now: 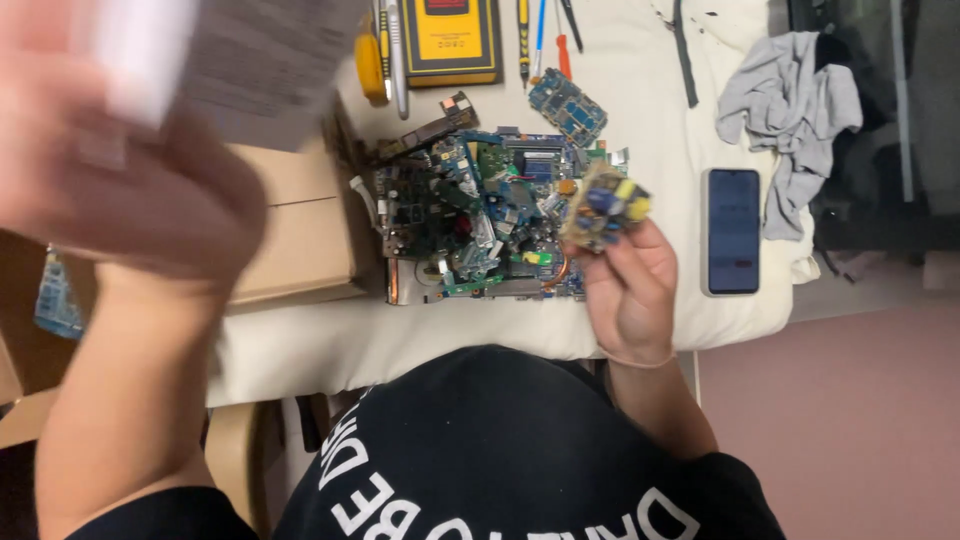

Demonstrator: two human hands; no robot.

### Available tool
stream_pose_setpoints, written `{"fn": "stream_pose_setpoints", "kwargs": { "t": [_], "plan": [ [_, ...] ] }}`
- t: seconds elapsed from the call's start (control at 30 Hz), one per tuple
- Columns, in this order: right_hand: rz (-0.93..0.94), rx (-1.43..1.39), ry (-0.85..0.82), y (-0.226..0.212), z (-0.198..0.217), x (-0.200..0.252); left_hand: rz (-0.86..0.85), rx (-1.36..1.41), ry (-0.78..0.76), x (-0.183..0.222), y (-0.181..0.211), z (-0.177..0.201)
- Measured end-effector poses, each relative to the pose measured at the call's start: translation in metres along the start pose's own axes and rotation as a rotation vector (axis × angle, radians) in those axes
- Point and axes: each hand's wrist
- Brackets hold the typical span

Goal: Sorting and inspecting various electronic circuit boards and motherboards, placing them into cardboard boxes on a workbench.

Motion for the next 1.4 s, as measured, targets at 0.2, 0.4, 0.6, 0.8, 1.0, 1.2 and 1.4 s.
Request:
{"fn": "stream_pose_setpoints", "kwargs": {
  "t": [0.2,0.4,0.6,0.8,1.0,1.2,1.4],
  "plan": [
    [0.286,0.116,0.466,-0.073,0.086,0.035,-0.374,0.875,0.091,-0.054,0.215,-0.068],
    [0.336,0.051,0.385,-0.110,0.138,0.067,-0.560,0.998,0.239,-0.005,0.352,-0.134],
    [0.231,0.277,0.172,-0.142,0.122,0.002,-0.624,0.954,-0.016,0.030,0.363,-0.141],
    [0.294,1.226,-0.007,-0.174,0.097,-0.135,-0.306,0.866,-0.384,0.044,0.355,-0.103],
    [0.321,2.015,-0.549,-0.165,0.104,-0.219,-0.169,0.983,-0.199,0.059,0.358,-0.110],
    [0.008,2.338,-0.908,-0.129,0.101,-0.239,-0.209,0.911,-0.280,0.050,0.351,-0.100],
    [-0.177,2.597,-1.008,-0.084,0.137,-0.255,-0.252,0.867,-0.371,0.048,0.348,-0.092]
  ]
}}
Point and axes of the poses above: each hand's wrist, its own x-axis away from the middle knuckle, its own z-axis out of the back of the hand, y = z × x, and after that the axes turned 1 degree about -y, right-handed
